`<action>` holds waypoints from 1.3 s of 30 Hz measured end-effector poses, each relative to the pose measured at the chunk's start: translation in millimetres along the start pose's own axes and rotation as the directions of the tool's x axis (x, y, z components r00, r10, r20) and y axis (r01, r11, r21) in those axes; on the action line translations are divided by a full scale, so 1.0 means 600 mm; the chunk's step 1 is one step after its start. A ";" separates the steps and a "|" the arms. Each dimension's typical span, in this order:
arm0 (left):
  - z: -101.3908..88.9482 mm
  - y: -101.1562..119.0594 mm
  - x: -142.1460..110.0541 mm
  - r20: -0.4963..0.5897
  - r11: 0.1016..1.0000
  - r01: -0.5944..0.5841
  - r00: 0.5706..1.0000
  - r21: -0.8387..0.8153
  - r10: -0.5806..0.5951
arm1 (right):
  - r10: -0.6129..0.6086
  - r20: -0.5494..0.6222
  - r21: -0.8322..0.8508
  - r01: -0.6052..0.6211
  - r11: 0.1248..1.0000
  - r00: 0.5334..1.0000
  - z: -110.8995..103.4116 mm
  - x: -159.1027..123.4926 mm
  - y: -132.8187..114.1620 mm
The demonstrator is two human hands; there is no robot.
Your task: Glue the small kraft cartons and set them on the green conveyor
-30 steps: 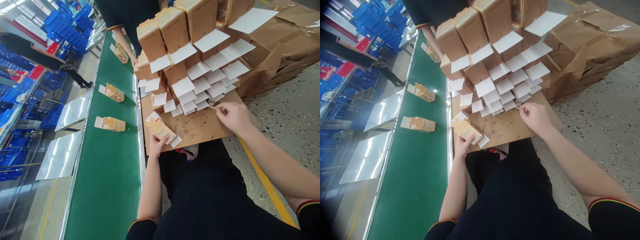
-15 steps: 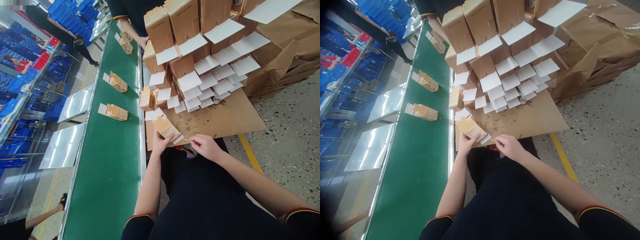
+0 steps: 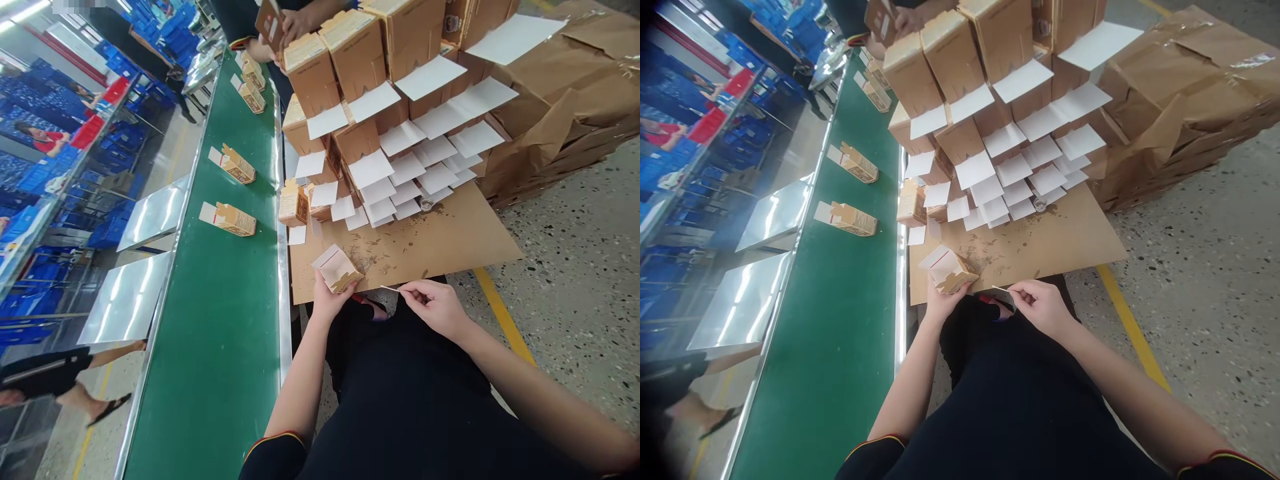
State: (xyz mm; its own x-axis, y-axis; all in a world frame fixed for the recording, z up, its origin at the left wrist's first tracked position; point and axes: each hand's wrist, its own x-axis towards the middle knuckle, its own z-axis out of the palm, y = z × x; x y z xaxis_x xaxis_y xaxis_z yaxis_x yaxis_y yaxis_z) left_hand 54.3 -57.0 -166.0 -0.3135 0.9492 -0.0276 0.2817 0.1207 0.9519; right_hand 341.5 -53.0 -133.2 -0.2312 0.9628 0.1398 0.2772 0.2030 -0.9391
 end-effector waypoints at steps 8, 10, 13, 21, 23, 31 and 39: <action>-0.235 -0.032 0.040 -0.604 0.997 -0.061 0.793 0.048 0.078 | 0.113 -0.074 0.050 -0.110 0.993 0.991 -0.031 -0.003 0.027; -0.300 -0.047 0.049 -0.673 0.997 -0.058 0.736 0.054 0.079 | 0.121 -0.065 0.052 -0.117 0.992 0.991 -0.034 0.002 0.033; -0.345 -0.077 0.057 -0.688 0.994 0.053 0.726 0.092 0.025 | 0.124 -0.054 0.036 -0.122 0.992 0.991 -0.029 0.015 0.036; -0.340 -0.102 0.091 -0.637 0.987 0.095 0.771 0.132 0.011 | 0.042 0.054 0.088 -0.047 0.995 0.998 0.013 0.055 0.002; -0.342 -0.095 0.104 -0.642 0.989 0.106 0.766 0.100 -0.018 | 0.017 0.064 0.080 -0.022 0.997 0.998 0.018 0.065 -0.007; -0.336 -0.063 0.053 -0.808 0.964 0.078 0.565 0.256 0.168 | 0.184 -0.228 -0.062 -0.203 0.977 0.956 -0.082 0.038 0.018; -0.211 0.088 0.316 -0.426 0.989 0.045 0.905 0.142 0.020 | 0.256 -0.345 0.040 -0.258 0.965 0.903 -0.099 0.038 0.015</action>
State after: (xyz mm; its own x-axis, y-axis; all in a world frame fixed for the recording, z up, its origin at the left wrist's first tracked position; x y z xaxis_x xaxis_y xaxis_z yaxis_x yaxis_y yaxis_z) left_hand -104.9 92.5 -82.5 -0.6639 0.7374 0.1242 0.3930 0.2028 0.8969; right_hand 394.0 -18.4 -120.0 0.1837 0.9830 -0.0060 0.2900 -0.0601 -0.9551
